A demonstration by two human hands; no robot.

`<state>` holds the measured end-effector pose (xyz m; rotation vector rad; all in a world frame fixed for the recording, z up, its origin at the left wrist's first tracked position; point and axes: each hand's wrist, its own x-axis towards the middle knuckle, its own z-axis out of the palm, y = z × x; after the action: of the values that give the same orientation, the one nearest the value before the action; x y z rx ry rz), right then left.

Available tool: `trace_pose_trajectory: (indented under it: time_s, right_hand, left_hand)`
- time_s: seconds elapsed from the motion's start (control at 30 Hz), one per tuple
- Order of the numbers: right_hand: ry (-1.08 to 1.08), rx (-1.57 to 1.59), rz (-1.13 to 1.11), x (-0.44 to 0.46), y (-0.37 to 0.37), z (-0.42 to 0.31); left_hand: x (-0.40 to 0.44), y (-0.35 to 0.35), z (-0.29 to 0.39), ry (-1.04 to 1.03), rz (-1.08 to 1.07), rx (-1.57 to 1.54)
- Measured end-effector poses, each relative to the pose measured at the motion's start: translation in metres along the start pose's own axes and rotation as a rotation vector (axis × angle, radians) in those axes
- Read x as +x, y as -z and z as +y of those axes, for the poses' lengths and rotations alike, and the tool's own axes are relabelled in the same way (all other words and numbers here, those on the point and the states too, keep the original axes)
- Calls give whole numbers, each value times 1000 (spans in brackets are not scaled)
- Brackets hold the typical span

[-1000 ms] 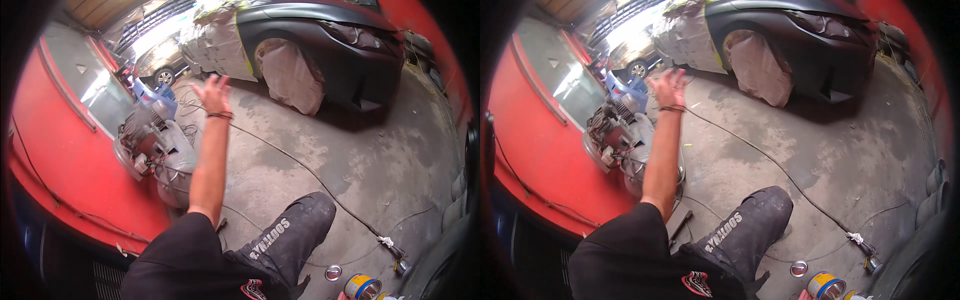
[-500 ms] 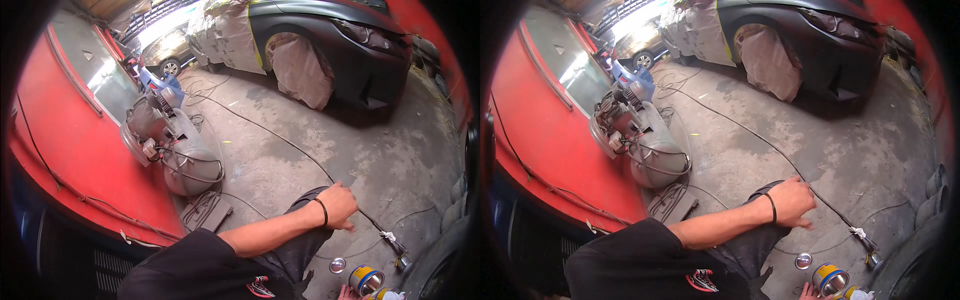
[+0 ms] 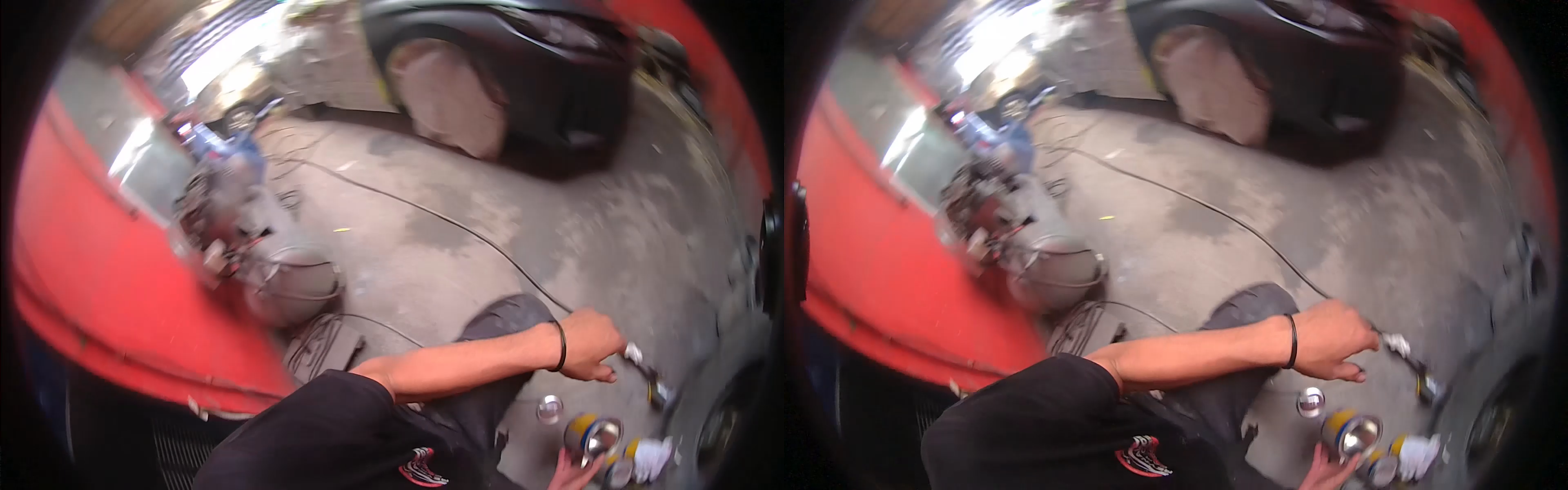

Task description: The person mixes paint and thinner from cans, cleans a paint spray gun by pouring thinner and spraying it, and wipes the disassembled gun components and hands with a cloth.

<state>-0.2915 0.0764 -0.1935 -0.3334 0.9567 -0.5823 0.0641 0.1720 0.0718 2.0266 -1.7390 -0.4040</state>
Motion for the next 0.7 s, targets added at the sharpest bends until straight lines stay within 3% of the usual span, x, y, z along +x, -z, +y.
trace_pose_trajectory:
  time_s: [0.1, 0.13, 0.23, 0.27, 0.33, 0.4, 0.47, 0.57, 0.7]
  right_hand:
    - [206, -131, 25, -2, 38, 5]
    - [289, -148, 69, -6, 33, 7]
    - [490, -272, 407, -35, 4, -8]
    - [528, -390, 558, -43, -10, -14]
    - [677, -284, 593, -54, -20, -23]
    - [811, -428, 705, -56, -14, -28]
    - [816, -711, 963, -63, -50, -30]
    - [812, -1025, 1239, -60, -61, -30]
    - [808, -1187, 1392, -47, -62, -11]
  left_hand:
    - [53, -14, 48, -147, -82, 86]
    - [67, -29, 52, -224, 32, 98]
    - [131, -66, 57, -394, 33, -136]
    - [143, -73, 57, -346, 32, -151]
    - [167, -88, 49, -367, -21, -216]
    - [184, -106, 26, -247, -116, -195]
    - [211, -124, -17, -285, -229, -108]
    - [245, -138, -4, -284, -326, -216]
    - [277, -174, 0, -394, -341, -299]
